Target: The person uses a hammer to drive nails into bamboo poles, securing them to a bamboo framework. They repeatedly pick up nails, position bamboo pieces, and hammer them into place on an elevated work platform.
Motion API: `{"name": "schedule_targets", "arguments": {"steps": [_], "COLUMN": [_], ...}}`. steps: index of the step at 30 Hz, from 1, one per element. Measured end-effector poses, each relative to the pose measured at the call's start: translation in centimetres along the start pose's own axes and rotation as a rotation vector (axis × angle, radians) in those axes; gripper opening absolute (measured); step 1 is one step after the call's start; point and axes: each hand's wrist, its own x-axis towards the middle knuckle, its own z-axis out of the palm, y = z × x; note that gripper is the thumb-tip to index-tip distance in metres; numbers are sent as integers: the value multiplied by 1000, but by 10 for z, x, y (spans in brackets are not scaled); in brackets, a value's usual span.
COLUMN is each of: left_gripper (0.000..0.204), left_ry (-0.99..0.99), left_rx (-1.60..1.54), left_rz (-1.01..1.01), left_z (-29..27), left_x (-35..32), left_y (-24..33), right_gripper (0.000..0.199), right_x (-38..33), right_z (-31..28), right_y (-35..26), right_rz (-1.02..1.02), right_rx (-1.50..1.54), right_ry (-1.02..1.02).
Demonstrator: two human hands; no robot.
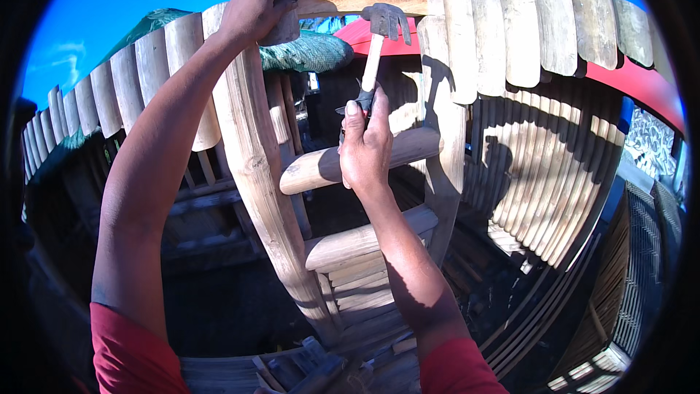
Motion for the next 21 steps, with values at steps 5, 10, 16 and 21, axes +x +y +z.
{"name": "schedule_targets", "arguments": {"steps": [5,10,16,21], "left_gripper": [41,38,31,32], "left_ry": [-74,-37,15,48], "left_rx": [43,4,5,-2], "left_rz": [0,29,46,47], "left_z": [-1,3,11,14], "left_x": [3,2,2,2], "left_y": [-1,-4,-9,-12], "right_gripper": [44,36,30,33], "right_x": [22,36,36,32], "right_z": [-3,26,27,28], "right_y": [-17,-33,-31,-28], "right_rz": [-356,-193,-181,25], "right_rx": [-75,-118,-14,-72], "right_ry": [-18,-81,81,-226]}}
